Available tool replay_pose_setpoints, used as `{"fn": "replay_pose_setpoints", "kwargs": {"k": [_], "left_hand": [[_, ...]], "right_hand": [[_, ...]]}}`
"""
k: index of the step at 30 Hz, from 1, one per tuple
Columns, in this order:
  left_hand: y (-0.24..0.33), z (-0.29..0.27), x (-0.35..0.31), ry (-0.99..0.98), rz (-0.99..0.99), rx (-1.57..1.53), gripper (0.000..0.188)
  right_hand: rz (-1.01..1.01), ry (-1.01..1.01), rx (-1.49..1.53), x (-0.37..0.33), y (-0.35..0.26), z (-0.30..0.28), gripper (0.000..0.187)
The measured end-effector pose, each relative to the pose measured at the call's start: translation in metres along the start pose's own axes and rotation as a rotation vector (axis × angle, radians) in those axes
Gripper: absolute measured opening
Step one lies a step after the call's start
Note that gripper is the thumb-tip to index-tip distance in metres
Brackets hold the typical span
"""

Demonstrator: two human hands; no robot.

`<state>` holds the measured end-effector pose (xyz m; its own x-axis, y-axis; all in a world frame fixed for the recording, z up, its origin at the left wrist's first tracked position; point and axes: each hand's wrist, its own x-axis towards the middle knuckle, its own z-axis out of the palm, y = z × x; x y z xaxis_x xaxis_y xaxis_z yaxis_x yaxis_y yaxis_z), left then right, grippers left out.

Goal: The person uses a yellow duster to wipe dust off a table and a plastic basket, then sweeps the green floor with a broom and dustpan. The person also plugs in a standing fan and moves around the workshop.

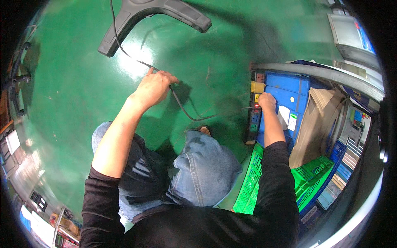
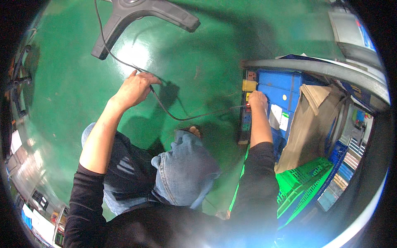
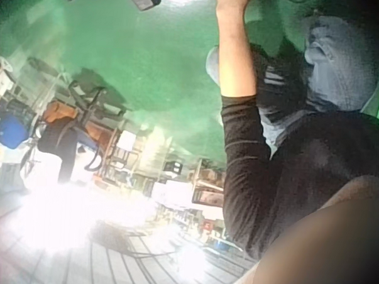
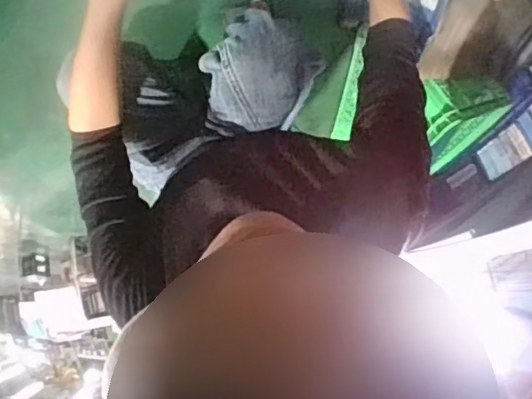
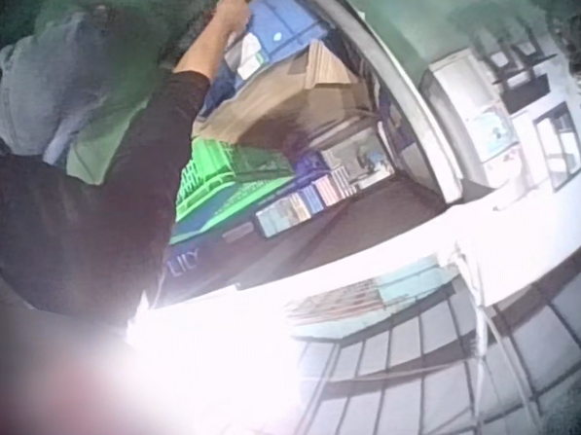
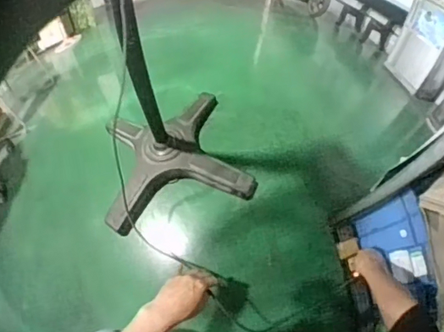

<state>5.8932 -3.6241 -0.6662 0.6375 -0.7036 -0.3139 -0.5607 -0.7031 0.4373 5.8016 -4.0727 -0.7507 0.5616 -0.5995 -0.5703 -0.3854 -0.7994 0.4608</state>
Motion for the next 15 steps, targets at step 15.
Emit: {"fn": "replay_pose_setpoints", "kwargs": {"k": [15], "left_hand": [[0.012,0.029,0.018,-0.228,-0.081,0.094,0.077]], "right_hand": [[-0.449,-0.071,-0.518,0.028,-0.051,-0.059,0.027]]}}
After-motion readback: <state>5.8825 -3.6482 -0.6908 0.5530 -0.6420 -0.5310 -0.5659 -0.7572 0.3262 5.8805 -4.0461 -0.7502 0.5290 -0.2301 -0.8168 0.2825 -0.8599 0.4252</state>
